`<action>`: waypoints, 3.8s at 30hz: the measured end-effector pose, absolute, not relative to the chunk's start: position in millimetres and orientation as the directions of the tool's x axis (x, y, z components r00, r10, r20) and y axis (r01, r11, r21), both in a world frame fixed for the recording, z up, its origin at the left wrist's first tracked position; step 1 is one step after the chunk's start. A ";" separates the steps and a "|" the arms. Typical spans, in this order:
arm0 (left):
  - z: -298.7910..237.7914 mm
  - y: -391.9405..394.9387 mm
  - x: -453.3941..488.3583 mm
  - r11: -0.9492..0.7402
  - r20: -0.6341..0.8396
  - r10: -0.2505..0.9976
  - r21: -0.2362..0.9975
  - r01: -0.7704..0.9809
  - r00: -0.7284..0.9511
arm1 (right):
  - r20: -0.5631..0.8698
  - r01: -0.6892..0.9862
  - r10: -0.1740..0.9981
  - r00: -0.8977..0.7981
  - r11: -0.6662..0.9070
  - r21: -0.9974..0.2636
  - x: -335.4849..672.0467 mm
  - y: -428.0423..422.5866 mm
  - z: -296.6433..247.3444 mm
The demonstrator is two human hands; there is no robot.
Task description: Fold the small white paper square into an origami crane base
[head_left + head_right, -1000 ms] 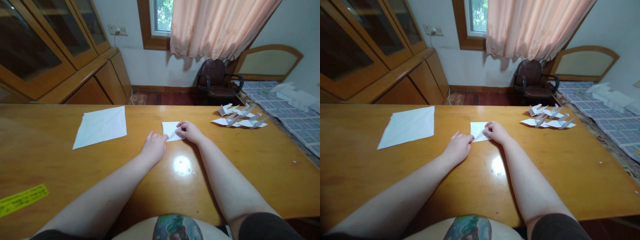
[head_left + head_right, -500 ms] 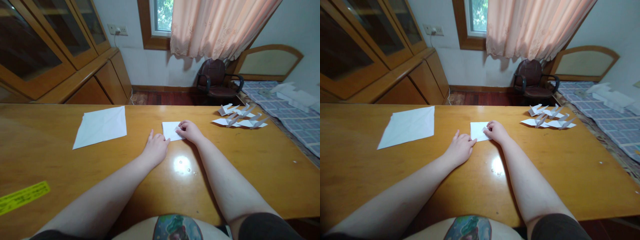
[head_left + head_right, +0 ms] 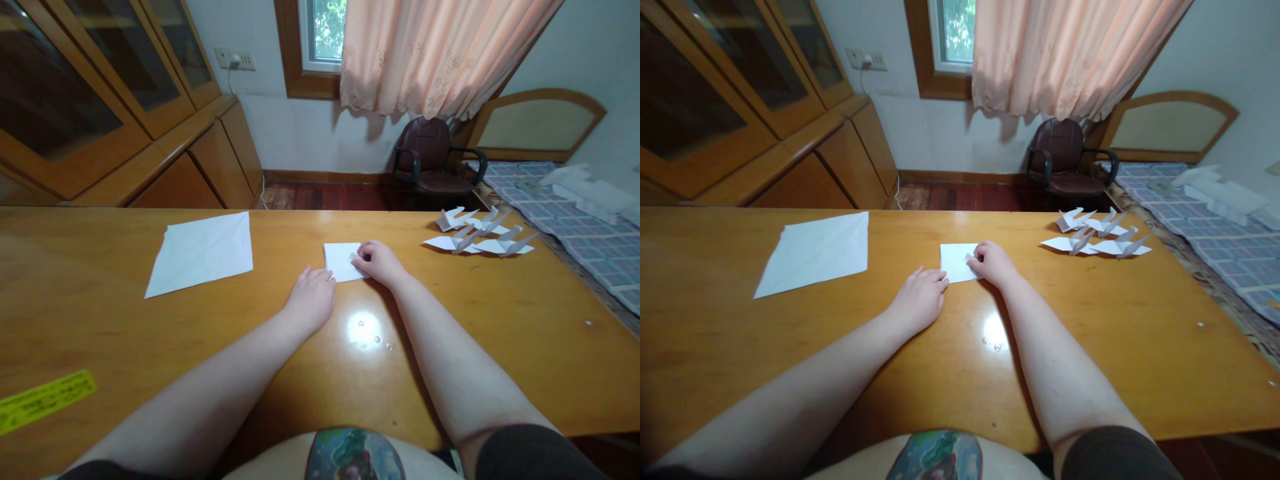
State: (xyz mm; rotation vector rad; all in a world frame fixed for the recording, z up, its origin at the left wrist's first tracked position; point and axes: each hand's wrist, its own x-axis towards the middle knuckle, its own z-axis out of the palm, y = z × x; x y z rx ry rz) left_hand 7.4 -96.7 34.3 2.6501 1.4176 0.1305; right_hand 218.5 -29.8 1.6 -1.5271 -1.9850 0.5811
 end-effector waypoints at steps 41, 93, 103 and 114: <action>32.2 -74.8 -9.5 -0.520 0.056 0.848 0.281 0.807 0.527 | 0.181 0.767 0.961 -0.209 0.276 -0.579 214.9 -34.2 7.0; 35.9 -78.8 -6.5 -0.679 0.028 0.706 0.313 0.664 0.708 | 0.193 0.731 0.956 -0.220 0.293 -0.616 213.2 -30.9 -2.8; 37.4 -79.1 -4.3 -0.662 0.017 0.721 0.309 0.683 0.692 | 0.237 0.740 0.960 -0.145 0.265 -0.618 215.6 -29.7 -3.7; 36.9 -79.2 -3.8 -0.653 0.018 0.729 0.320 0.687 0.684 | 0.236 0.767 0.969 -0.071 0.204 -0.609 217.1 -28.8 -4.6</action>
